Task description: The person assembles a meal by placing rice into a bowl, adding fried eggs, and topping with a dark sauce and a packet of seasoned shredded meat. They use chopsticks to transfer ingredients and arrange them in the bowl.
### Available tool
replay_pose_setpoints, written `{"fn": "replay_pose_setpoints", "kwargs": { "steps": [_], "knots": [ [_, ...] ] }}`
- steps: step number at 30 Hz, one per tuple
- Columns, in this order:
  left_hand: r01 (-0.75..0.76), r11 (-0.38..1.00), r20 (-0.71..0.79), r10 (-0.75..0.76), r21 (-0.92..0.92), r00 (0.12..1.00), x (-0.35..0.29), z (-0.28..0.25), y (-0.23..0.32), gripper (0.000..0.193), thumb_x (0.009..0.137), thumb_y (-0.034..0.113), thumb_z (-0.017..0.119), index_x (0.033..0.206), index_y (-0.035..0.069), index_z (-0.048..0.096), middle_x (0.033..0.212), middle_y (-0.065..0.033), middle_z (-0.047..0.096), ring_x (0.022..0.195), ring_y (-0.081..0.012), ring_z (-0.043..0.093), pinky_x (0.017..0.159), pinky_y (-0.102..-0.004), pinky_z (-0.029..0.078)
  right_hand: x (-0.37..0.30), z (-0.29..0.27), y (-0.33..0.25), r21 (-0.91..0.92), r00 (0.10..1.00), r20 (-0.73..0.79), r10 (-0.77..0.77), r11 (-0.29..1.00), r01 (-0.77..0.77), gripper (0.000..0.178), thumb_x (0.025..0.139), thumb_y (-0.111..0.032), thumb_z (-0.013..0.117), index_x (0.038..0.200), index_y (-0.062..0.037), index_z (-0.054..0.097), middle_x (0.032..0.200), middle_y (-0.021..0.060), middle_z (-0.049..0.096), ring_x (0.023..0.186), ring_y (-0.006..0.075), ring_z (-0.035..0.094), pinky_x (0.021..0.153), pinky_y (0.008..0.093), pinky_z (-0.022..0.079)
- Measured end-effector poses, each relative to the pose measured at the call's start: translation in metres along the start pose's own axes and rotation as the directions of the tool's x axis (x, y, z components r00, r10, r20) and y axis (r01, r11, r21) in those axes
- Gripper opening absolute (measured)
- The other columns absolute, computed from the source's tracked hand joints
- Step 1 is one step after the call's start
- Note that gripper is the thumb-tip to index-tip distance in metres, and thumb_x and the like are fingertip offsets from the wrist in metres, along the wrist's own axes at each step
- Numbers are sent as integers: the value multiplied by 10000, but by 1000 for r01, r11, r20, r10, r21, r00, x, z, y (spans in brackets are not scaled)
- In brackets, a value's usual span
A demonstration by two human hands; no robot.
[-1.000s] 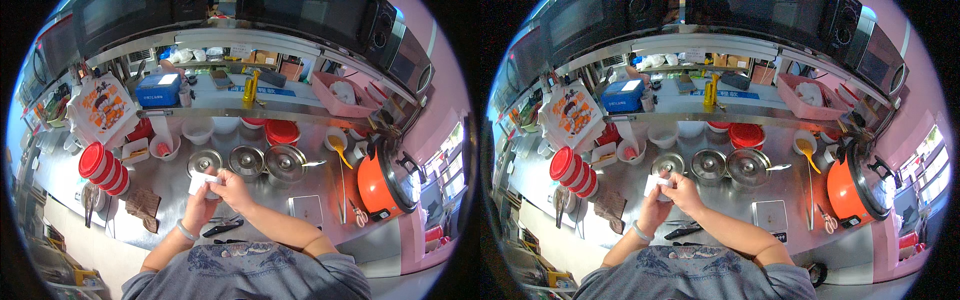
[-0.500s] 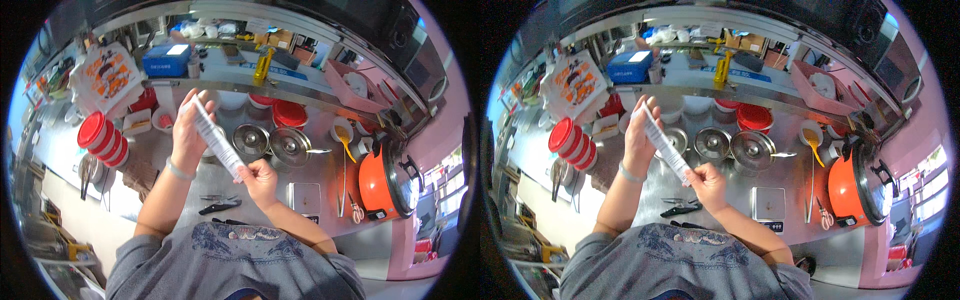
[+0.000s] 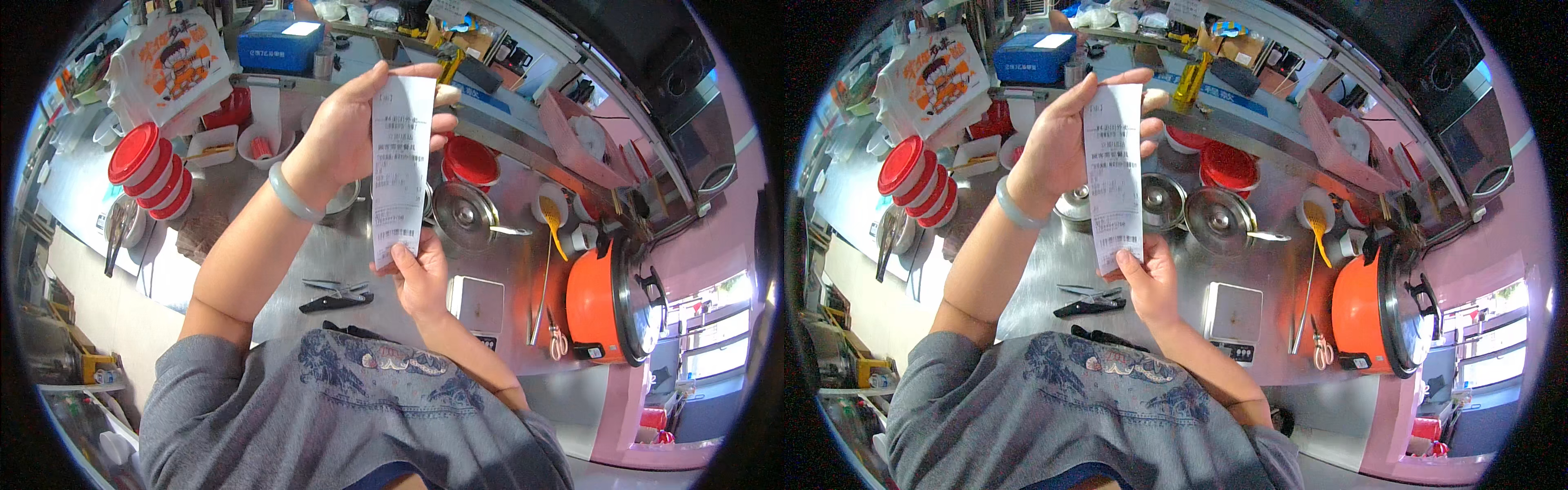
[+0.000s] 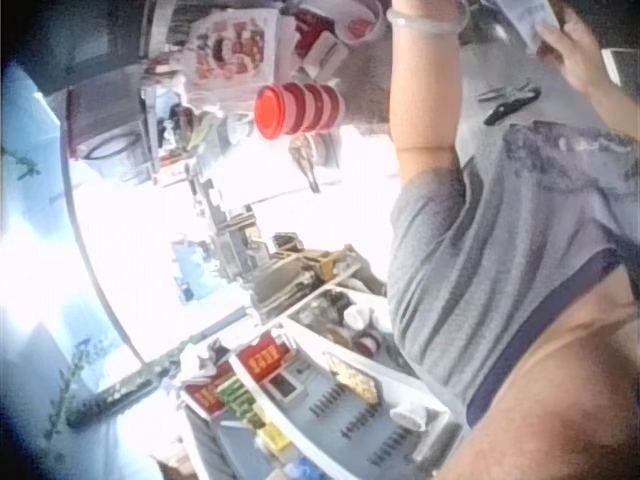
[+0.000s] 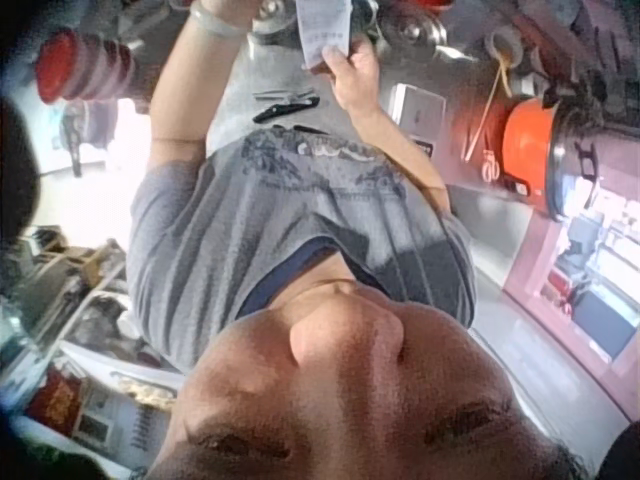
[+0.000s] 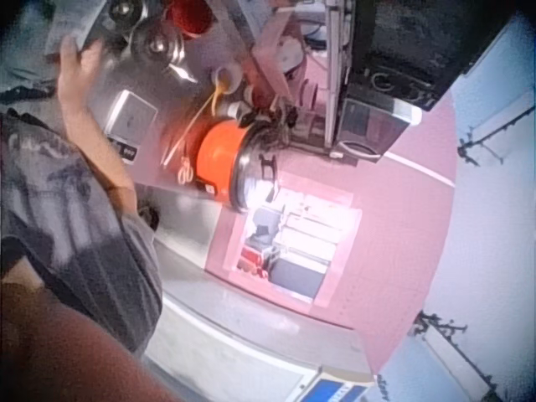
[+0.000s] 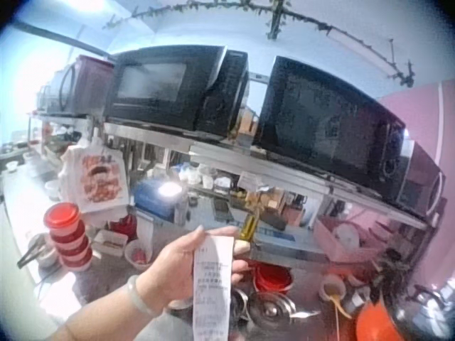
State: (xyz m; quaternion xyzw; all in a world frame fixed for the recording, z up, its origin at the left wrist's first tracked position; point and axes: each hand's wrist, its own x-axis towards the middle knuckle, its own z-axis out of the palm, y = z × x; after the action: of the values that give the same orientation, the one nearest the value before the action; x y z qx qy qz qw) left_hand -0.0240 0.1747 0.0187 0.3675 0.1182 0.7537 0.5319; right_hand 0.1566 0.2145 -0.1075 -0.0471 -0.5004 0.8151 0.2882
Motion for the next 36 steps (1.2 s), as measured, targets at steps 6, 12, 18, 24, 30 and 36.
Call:
{"fn": "replay_pose_setpoints", "kwargs": {
  "steps": [6,12,18,24,30,36],
  "knots": [
    [-70,983,-93,87,170,992,-10,5,-2,515,988,373,266,1361,29,355,1230,-162,538,997,-263,616,855,-383,529,-13,7,-5,-10,998,65,12,1000,-12,267,909,-46,514,1164,-11,444,1004,117,616,788,168,651,672,315,584],
    [-63,989,-86,75,133,994,-16,6,-7,505,989,385,262,1329,39,400,1098,-142,553,866,-226,604,760,-360,534,-35,17,-9,113,1000,12,-17,993,16,324,918,-62,495,1227,-14,411,1097,114,580,911,190,610,780,352,521],
    [-175,599,-187,493,782,850,-47,26,-148,323,1001,261,301,839,72,507,698,3,483,494,-58,352,470,-211,298,-71,4,-8,706,993,-101,55,707,33,480,967,-384,364,1419,-251,272,1378,38,416,1230,237,435,1005,483,334],
    [-357,95,365,-385,929,847,-114,45,-287,428,894,258,458,1258,48,536,1358,-233,394,1162,-386,449,990,-480,311,-168,-89,6,718,838,-529,131,596,359,542,937,-539,343,1108,-66,544,1097,128,596,1029,273,561,915,413,438],
    [-657,-373,325,-646,655,691,-153,88,-425,582,832,172,534,1389,136,368,1458,-220,247,1361,-388,207,1065,-600,121,-303,-187,48,446,623,-782,18,715,538,386,973,-379,400,1228,-100,477,1202,79,545,1092,218,531,957,370,413],
    [33,343,270,-792,939,548,-155,109,-524,724,769,41,523,1427,16,222,1426,-184,324,1290,-266,373,1082,-363,260,-542,-425,44,282,-469,-840,275,958,55,493,924,-522,360,798,-81,540,694,85,542,509,198,464,431,347,394]
  ]
}}
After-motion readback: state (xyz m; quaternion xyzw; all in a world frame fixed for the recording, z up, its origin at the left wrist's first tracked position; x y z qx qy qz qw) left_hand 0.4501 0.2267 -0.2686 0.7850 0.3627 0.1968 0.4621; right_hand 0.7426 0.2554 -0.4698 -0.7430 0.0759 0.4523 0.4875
